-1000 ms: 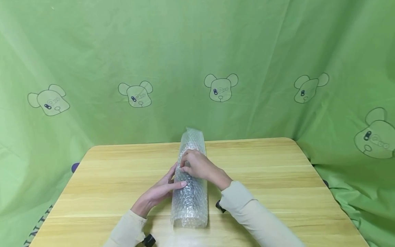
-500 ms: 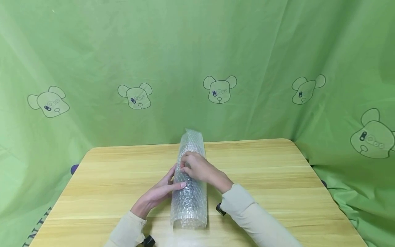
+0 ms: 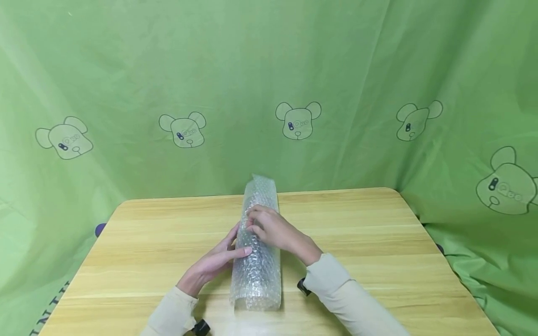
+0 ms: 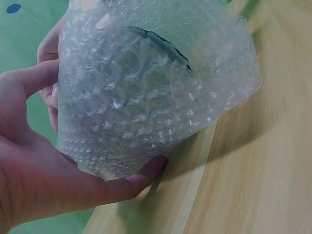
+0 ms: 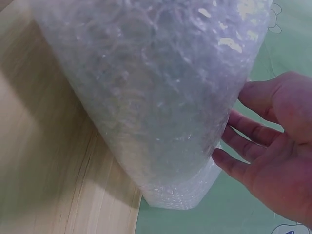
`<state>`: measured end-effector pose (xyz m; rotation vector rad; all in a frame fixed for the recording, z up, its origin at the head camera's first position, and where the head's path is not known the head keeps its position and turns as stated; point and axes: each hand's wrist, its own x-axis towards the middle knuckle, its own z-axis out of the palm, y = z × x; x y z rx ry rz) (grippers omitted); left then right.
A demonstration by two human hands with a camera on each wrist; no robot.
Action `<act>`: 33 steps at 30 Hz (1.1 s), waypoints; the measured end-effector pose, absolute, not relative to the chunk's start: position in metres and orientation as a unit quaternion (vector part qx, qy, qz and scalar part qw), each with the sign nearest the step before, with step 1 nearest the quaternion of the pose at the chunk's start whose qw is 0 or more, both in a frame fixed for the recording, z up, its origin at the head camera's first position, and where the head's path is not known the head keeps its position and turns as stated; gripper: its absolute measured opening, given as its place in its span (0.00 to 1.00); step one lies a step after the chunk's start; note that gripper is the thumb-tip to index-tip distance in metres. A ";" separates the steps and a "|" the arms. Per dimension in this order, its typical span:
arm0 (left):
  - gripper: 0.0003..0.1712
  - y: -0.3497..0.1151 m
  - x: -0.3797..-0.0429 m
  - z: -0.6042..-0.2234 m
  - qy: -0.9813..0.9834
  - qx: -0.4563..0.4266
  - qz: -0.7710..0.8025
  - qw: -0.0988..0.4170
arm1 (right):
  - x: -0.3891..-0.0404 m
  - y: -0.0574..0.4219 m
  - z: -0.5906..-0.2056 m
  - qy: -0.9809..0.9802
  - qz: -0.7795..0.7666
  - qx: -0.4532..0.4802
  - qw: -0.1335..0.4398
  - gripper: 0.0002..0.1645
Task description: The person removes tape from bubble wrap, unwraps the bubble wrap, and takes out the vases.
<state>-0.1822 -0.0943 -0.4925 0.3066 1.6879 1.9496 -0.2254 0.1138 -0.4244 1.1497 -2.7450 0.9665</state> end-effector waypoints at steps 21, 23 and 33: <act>0.61 -0.097 -0.184 -0.490 0.641 0.126 0.705 0.276 | -0.220 0.130 -0.424 -0.865 0.338 0.370 0.028 0.03; 0.61 -0.097 -0.183 -0.490 0.642 0.124 0.704 0.275 | -0.219 0.133 -0.425 -0.862 0.341 0.373 0.032 0.04; 0.61 -0.099 -0.184 -0.491 0.653 0.115 0.696 0.275 | -0.219 0.149 -0.432 -0.854 0.366 0.368 0.038 0.05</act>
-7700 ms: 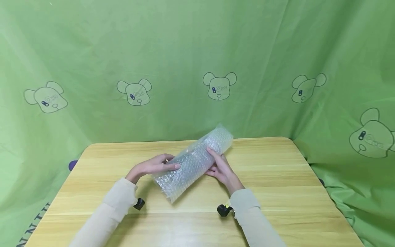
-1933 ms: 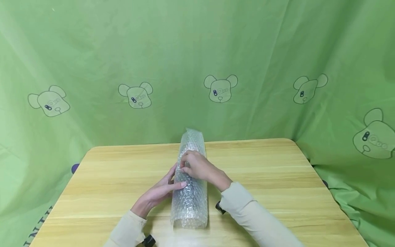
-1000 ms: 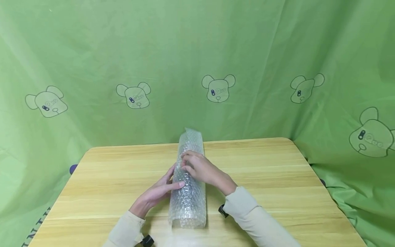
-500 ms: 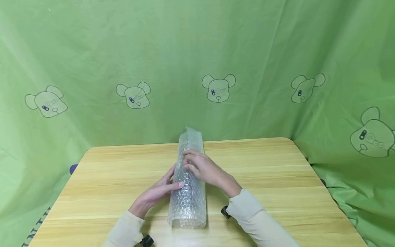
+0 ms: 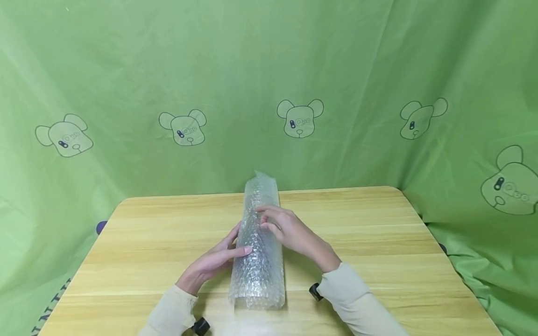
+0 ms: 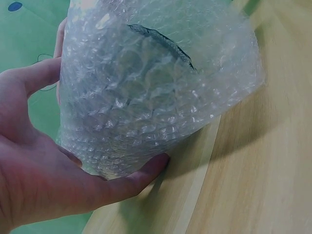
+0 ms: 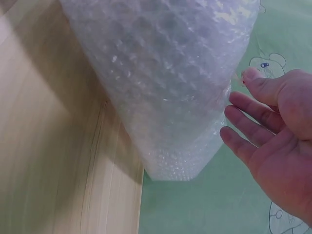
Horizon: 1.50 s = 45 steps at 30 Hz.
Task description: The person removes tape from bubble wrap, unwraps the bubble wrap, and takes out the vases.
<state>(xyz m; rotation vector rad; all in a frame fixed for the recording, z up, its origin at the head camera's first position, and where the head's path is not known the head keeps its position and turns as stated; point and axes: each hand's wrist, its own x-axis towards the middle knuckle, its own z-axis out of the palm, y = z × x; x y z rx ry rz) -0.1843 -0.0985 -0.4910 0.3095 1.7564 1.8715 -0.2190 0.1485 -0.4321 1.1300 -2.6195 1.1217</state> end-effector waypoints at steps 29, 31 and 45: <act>0.61 -0.099 -0.184 -0.492 0.643 0.113 0.705 0.278 | -0.203 0.227 -0.466 -0.873 0.401 0.269 0.073 0.04; 0.61 -0.099 -0.185 -0.492 0.643 0.112 0.705 0.278 | -0.202 0.232 -0.469 -0.872 0.408 0.261 0.069 0.04; 0.60 -0.102 -0.186 -0.490 0.645 0.122 0.701 0.279 | -0.199 0.256 -0.481 -0.880 0.420 0.212 0.063 0.03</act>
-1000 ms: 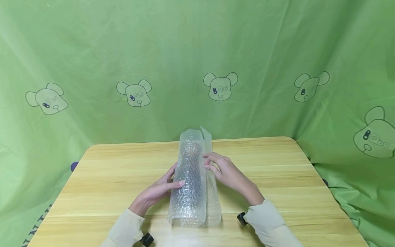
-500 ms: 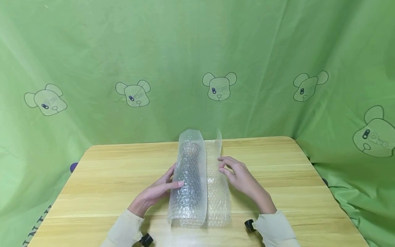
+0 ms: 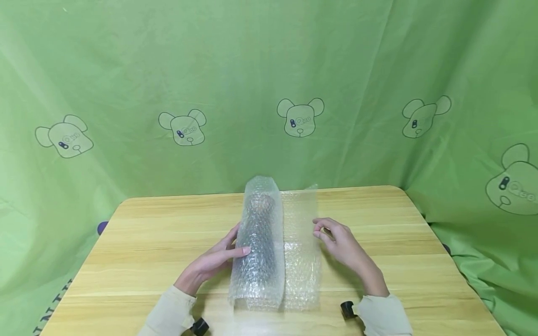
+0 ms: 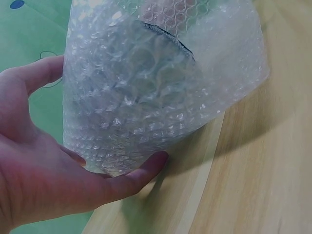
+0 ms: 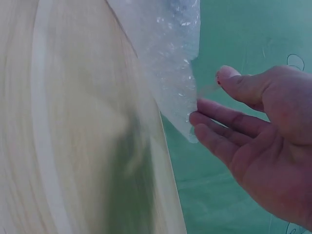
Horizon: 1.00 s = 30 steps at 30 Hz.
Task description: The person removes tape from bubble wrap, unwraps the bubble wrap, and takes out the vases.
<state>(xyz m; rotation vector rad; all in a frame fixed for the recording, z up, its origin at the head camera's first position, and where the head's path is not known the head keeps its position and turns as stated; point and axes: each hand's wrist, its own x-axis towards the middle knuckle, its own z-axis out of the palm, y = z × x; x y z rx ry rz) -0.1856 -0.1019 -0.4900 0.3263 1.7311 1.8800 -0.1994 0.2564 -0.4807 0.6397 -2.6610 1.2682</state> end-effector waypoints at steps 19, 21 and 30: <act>0.60 -0.103 -0.186 -0.492 0.639 0.129 0.703 0.283 | -0.195 0.267 -0.495 -0.913 0.353 0.203 0.032 0.02; 0.60 -0.103 -0.186 -0.492 0.640 0.131 0.703 0.282 | -0.196 0.268 -0.495 -0.916 0.349 0.195 0.025 0.03; 0.59 -0.104 -0.186 -0.490 0.640 0.137 0.701 0.281 | -0.196 0.276 -0.494 -0.924 0.344 0.165 -0.001 0.08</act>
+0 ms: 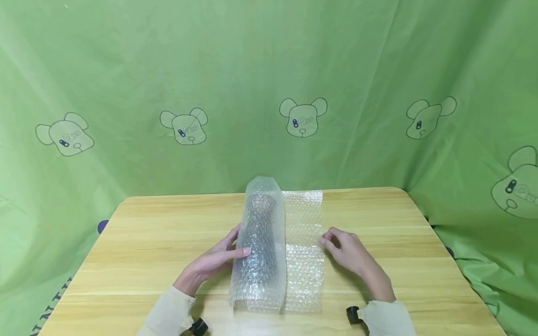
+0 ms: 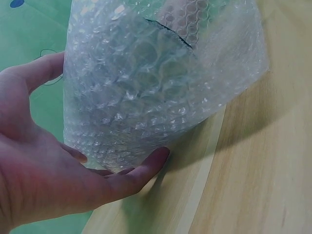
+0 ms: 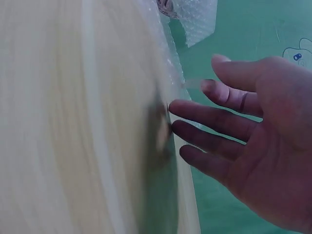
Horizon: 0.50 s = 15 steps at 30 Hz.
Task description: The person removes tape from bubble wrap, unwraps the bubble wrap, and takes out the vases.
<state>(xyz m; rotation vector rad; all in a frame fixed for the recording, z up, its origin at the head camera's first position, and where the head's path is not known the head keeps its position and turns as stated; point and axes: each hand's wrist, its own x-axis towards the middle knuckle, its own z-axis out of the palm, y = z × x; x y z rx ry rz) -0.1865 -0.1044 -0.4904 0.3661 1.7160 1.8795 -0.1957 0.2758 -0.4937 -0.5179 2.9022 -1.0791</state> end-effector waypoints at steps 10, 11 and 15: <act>0.59 -0.105 -0.186 -0.491 0.642 0.126 0.702 0.282 | -0.190 0.281 -0.468 0.924 -0.333 -0.178 -0.058 0.12; 0.59 -0.105 -0.186 -0.491 0.641 0.123 0.703 0.283 | -0.189 0.279 -0.465 0.923 -0.333 -0.179 -0.066 0.14; 0.59 -0.104 -0.186 -0.491 0.636 0.114 0.707 0.285 | -0.187 0.268 -0.459 0.919 -0.326 -0.201 -0.093 0.18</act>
